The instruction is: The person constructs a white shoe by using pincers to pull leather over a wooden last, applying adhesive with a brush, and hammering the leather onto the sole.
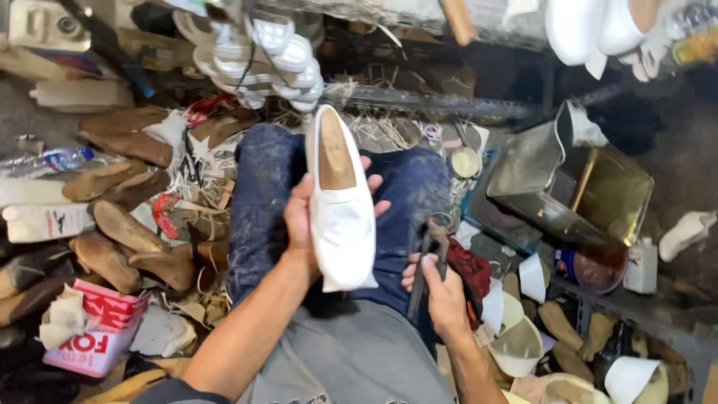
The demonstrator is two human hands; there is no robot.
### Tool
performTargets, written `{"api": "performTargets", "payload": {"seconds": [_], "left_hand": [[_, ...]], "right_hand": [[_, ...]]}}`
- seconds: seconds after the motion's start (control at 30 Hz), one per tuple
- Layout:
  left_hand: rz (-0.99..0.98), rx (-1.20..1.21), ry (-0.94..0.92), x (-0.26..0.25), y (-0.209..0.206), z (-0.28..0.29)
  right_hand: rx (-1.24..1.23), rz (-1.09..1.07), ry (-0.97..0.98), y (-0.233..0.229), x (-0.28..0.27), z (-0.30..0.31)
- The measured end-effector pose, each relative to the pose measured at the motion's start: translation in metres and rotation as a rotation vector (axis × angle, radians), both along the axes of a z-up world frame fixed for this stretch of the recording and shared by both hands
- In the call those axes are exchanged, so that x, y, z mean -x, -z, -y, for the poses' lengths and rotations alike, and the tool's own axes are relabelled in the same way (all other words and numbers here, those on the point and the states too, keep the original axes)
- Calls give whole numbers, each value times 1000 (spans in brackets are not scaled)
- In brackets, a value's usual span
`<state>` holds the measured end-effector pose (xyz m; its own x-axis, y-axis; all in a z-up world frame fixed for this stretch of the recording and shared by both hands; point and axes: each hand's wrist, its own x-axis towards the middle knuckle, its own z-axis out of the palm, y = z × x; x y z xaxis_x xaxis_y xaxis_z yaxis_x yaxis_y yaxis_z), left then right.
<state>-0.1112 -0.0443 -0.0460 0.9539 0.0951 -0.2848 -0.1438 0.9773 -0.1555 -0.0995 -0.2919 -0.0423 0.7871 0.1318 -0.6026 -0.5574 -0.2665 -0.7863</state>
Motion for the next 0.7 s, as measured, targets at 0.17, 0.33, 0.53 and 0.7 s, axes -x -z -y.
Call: {"api": "performTargets", "payload": {"seconds": [0.17,0.33,0.53,0.7], "left_hand": [[-16,224,22,-3,37,14],[-35,252,70,-7,67,19],[-29,263,98,-13,67,13],[-28,272,97,-15,76,15]], "right_hand": [[-95,53,112,63,-14,31],[-78,48,133,60,-15,28],[-59,44,133,56,-16,20],[-57,46,143,60,-16,25]]}}
